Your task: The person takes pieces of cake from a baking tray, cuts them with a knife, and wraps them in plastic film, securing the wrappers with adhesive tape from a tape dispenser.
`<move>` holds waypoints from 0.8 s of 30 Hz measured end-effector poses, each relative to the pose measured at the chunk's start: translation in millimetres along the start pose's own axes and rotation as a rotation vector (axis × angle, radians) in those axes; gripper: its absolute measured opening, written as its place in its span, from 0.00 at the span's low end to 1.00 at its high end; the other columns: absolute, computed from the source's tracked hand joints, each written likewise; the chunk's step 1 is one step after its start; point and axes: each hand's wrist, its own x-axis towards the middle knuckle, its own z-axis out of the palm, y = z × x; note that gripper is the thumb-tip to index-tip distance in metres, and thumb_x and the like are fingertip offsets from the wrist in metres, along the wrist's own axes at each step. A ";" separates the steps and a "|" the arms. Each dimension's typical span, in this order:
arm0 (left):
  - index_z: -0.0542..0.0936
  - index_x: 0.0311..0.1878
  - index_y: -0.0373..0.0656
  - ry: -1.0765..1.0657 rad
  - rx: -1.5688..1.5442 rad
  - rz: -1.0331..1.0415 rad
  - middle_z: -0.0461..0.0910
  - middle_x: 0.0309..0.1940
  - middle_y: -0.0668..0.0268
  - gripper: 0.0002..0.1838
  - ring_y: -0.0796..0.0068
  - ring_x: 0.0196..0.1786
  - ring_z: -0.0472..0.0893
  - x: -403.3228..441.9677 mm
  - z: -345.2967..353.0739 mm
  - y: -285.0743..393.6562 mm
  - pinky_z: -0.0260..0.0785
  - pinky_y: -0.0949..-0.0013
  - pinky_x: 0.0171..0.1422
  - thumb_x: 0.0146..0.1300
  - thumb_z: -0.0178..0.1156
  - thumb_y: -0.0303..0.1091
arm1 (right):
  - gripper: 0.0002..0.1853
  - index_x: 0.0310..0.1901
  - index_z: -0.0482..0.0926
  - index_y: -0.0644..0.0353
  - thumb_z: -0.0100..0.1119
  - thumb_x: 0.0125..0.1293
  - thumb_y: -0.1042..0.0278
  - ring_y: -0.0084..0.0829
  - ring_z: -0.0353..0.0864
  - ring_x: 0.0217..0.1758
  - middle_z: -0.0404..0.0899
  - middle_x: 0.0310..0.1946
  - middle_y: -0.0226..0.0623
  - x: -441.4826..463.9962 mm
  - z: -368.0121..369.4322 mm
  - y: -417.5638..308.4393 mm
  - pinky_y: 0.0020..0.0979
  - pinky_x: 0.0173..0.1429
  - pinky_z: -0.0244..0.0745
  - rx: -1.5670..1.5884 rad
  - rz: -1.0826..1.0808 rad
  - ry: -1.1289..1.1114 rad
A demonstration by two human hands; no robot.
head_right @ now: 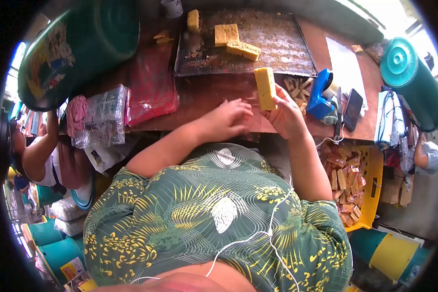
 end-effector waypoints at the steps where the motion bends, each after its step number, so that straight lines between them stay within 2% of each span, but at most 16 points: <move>1: 0.82 0.60 0.43 0.054 -0.177 0.033 0.77 0.68 0.55 0.24 0.51 0.73 0.74 -0.7 -12.2 -5.8 0.61 0.49 0.81 0.66 0.71 0.45 | 0.30 0.76 0.64 0.59 0.59 0.76 0.64 0.35 0.83 0.62 0.79 0.63 0.41 -1.4 3.6 3.0 0.40 0.66 0.81 -0.026 0.001 0.014; 2: 0.82 0.60 0.42 0.138 -0.062 0.012 0.79 0.64 0.54 0.24 0.52 0.68 0.77 -4.5 -23.9 -9.3 0.67 0.58 0.77 0.65 0.72 0.42 | 0.30 0.76 0.64 0.59 0.59 0.76 0.66 0.33 0.83 0.62 0.79 0.62 0.40 -3.0 1.2 5.8 0.38 0.65 0.80 -0.059 0.009 0.058; 3: 0.81 0.62 0.44 0.196 0.119 -0.011 0.77 0.66 0.56 0.27 0.53 0.71 0.74 -12.2 -34.2 -15.0 0.66 0.54 0.77 0.63 0.73 0.46 | 0.30 0.76 0.63 0.60 0.59 0.76 0.68 0.32 0.83 0.61 0.79 0.62 0.39 -4.0 -3.5 10.8 0.36 0.65 0.79 -0.091 0.014 0.103; 4: 0.80 0.64 0.45 0.204 0.280 -0.125 0.76 0.68 0.58 0.30 0.54 0.73 0.71 -24.4 -38.0 -21.7 0.64 0.52 0.78 0.62 0.73 0.49 | 0.30 0.76 0.63 0.60 0.60 0.76 0.70 0.30 0.83 0.61 0.79 0.61 0.39 -4.4 -7.4 15.7 0.35 0.65 0.79 -0.123 0.017 0.147; 5: 0.78 0.66 0.46 0.212 0.441 -0.241 0.74 0.70 0.61 0.33 0.55 0.75 0.69 -35.7 -36.0 -26.1 0.62 0.50 0.79 0.61 0.73 0.52 | 0.30 0.76 0.63 0.61 0.60 0.76 0.71 0.28 0.82 0.60 0.80 0.60 0.38 -3.1 -10.3 19.8 0.33 0.64 0.78 -0.298 0.000 0.119; 7: 0.77 0.68 0.46 0.207 0.456 -0.294 0.72 0.72 0.64 0.37 0.56 0.77 0.66 -48.3 -29.6 -23.7 0.59 0.48 0.80 0.60 0.73 0.57 | 0.31 0.76 0.63 0.61 0.61 0.76 0.75 0.25 0.81 0.58 0.80 0.58 0.38 6.8 -7.9 23.7 0.30 0.63 0.78 -0.649 -0.033 0.056; 8: 0.76 0.69 0.47 0.204 0.465 -0.320 0.72 0.72 0.65 0.39 0.57 0.78 0.64 -52.7 -26.8 -22.5 0.58 0.47 0.80 0.59 0.73 0.59 | 0.32 0.76 0.65 0.59 0.65 0.73 0.75 0.21 0.78 0.57 0.80 0.55 0.35 9.8 -5.1 27.3 0.27 0.61 0.76 -0.833 -0.051 0.061; 9: 0.76 0.69 0.47 0.217 0.474 -0.322 0.72 0.72 0.66 0.40 0.57 0.78 0.64 -55.6 -24.0 -20.8 0.58 0.46 0.80 0.59 0.73 0.60 | 0.32 0.73 0.70 0.57 0.69 0.68 0.75 0.29 0.81 0.57 0.83 0.56 0.38 12.1 14.1 23.3 0.32 0.62 0.78 -1.073 -0.126 0.067; 11: 0.76 0.69 0.46 0.246 0.492 -0.321 0.72 0.72 0.66 0.41 0.58 0.78 0.65 -58.6 -20.6 -18.4 0.57 0.45 0.80 0.58 0.73 0.61 | 0.32 0.68 0.75 0.56 0.72 0.61 0.74 0.41 0.83 0.59 0.84 0.58 0.43 27.9 11.4 30.4 0.39 0.64 0.79 -1.524 -0.446 0.003; 13: 0.76 0.69 0.47 0.243 0.489 -0.319 0.72 0.72 0.66 0.41 0.59 0.78 0.65 -59.0 -20.5 -20.8 0.57 0.44 0.79 0.58 0.73 0.61 | 0.31 0.65 0.78 0.56 0.73 0.58 0.72 0.50 0.81 0.60 0.84 0.59 0.45 34.9 9.1 34.3 0.45 0.66 0.78 -1.597 -0.348 -0.015; 17: 0.76 0.68 0.46 0.241 0.487 -0.314 0.72 0.72 0.67 0.41 0.60 0.77 0.65 -59.2 -21.5 -21.2 0.57 0.44 0.79 0.57 0.73 0.62 | 0.32 0.65 0.79 0.54 0.75 0.57 0.68 0.48 0.82 0.59 0.86 0.55 0.40 36.8 5.0 33.0 0.44 0.65 0.78 -1.656 -0.356 -0.070; 20: 0.79 0.66 0.48 0.258 0.486 -0.300 0.74 0.69 0.68 0.39 0.59 0.74 0.68 -56.8 -24.8 -20.5 0.58 0.47 0.78 0.57 0.74 0.62 | 0.35 0.68 0.77 0.51 0.76 0.57 0.65 0.47 0.79 0.63 0.84 0.60 0.38 38.0 -0.9 33.5 0.46 0.68 0.75 -1.632 -0.306 -0.079; 23: 0.80 0.63 0.48 0.268 0.376 -0.296 0.77 0.65 0.67 0.36 0.59 0.71 0.71 -40.8 -41.1 -28.1 0.63 0.48 0.74 0.57 0.74 0.60 | 0.38 0.70 0.75 0.48 0.78 0.57 0.63 0.47 0.76 0.68 0.79 0.66 0.37 22.7 14.9 34.0 0.49 0.72 0.70 -1.835 -0.417 0.099; 24: 0.81 0.62 0.49 0.337 0.452 -0.266 0.79 0.62 0.66 0.34 0.58 0.68 0.73 -31.0 -50.5 -21.9 0.67 0.48 0.70 0.57 0.74 0.58 | 0.39 0.71 0.74 0.46 0.78 0.57 0.59 0.47 0.72 0.71 0.76 0.69 0.37 12.9 17.7 29.3 0.51 0.74 0.66 -1.813 -0.445 0.089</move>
